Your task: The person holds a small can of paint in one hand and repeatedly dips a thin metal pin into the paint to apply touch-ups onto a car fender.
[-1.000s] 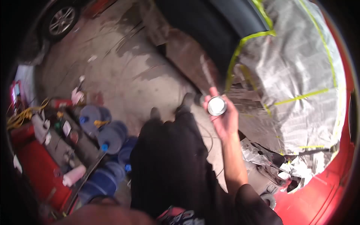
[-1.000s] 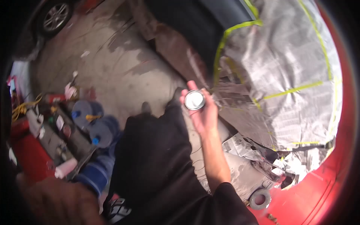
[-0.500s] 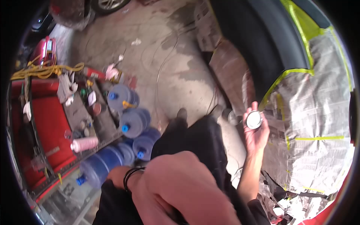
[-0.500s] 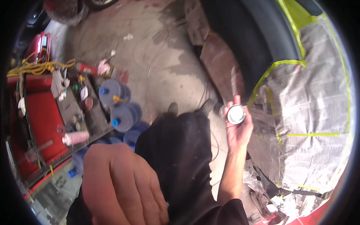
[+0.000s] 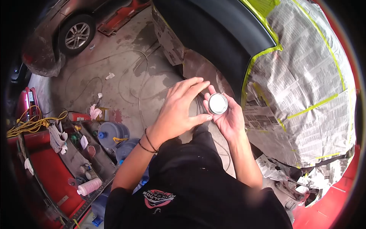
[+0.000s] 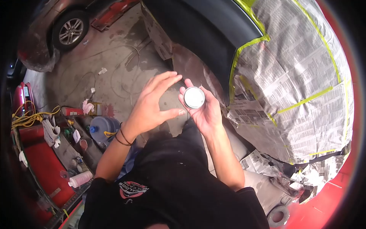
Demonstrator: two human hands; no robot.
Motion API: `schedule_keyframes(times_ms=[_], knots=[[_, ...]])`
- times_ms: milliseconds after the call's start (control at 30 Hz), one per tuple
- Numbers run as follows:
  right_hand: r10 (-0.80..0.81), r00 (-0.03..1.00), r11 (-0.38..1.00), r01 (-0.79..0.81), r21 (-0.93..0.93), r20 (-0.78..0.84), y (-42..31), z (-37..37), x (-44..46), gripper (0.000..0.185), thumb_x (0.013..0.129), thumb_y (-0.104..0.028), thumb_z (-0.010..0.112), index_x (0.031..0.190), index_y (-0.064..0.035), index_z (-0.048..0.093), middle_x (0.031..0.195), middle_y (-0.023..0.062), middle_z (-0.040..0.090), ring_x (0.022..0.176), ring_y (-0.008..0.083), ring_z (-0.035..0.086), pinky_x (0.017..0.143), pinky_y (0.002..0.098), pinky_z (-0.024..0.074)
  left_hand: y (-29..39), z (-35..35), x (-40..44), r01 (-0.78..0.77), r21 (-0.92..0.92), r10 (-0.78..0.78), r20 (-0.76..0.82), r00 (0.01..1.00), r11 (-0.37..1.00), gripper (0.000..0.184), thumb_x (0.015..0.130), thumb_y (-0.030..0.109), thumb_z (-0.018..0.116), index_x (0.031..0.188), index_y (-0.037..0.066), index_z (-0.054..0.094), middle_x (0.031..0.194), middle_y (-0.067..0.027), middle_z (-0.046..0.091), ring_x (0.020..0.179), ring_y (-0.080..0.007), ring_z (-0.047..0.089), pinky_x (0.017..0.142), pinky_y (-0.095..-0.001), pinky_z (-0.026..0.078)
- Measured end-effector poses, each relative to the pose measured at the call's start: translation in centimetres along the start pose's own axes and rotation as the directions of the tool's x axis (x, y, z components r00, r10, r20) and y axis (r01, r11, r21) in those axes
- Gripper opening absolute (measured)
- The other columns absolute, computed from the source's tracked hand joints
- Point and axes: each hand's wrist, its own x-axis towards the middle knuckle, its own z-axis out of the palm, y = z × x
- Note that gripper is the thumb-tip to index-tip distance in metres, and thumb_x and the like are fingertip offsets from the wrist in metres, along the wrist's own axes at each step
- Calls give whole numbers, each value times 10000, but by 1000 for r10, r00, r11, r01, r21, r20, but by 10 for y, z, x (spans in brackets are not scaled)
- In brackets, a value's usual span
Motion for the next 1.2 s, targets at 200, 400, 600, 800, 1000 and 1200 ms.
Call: schedule_keyframes(times_ms=[200, 400, 600, 800, 1000, 1200], knots=[[77, 997, 994, -76, -73, 23, 7, 4, 9, 468, 1286, -270, 404, 1527, 98, 567, 1495, 252, 732, 1303, 384, 791, 1111, 531, 715, -18, 7, 11, -9, 99, -2, 120, 993, 995, 878, 783, 346, 1066, 1569, 122, 743, 1656, -116, 637, 1545, -372, 585, 1278, -533, 454], [16, 998, 990, -25, -136, -67, 13, 11, 9, 443, 1286, -278, 410, 1480, 69, 607, 1409, 211, 762, 1263, 357, 804, 1085, 516, 725, -27, 18, 15, -68, 112, 52, 136, 989, 991, 871, 743, 373, 1067, 1536, 162, 776, 1580, -94, 658, 1465, -354, 619, 1223, -548, 470], [14, 992, 982, -37, -187, -127, -2, -5, 7, 428, 1289, -282, 409, 1491, 36, 610, 1429, 225, 767, 1185, 368, 835, 942, 493, 734, -32, 38, 23, -36, 28, 31, 146, 989, 999, 818, 737, 326, 1060, 1486, 148, 783, 1529, -87, 689, 1422, -352, 637, 1222, -535, 473], [73, 977, 959, -123, -255, -199, -38, 0, 10, 413, 1296, -310, 417, 1472, 12, 605, 1385, 206, 780, 1161, 347, 843, 778, 444, 698, -24, 78, 27, 57, -8, -56, 62, 996, 998, 780, 779, 283, 1033, 1494, 123, 768, 1544, -89, 703, 1439, -354, 634, 1246, -539, 460], [34, 964, 952, -111, -284, -263, -88, -76, 31, 252, 1270, -226, 548, 1408, -26, 617, 1219, 103, 760, 1046, 226, 791, 841, 412, 686, -27, 147, 39, 152, -55, -155, -67, 986, 987, 755, 833, 282, 1019, 1509, 80, 749, 1533, -118, 723, 1441, -366, 659, 1275, -536, 446], [-67, 992, 863, 5, -506, -104, -127, -136, 56, 177, 1267, -204, 583, 1293, -48, 662, 1207, 115, 798, 1040, 207, 817, 881, 377, 709, -56, 224, 48, 173, -58, -183, -310, 933, 983, 763, 831, 213, 1019, 1523, 61, 735, 1466, -147, 765, 1388, -356, 715, 1221, -491, 517]])
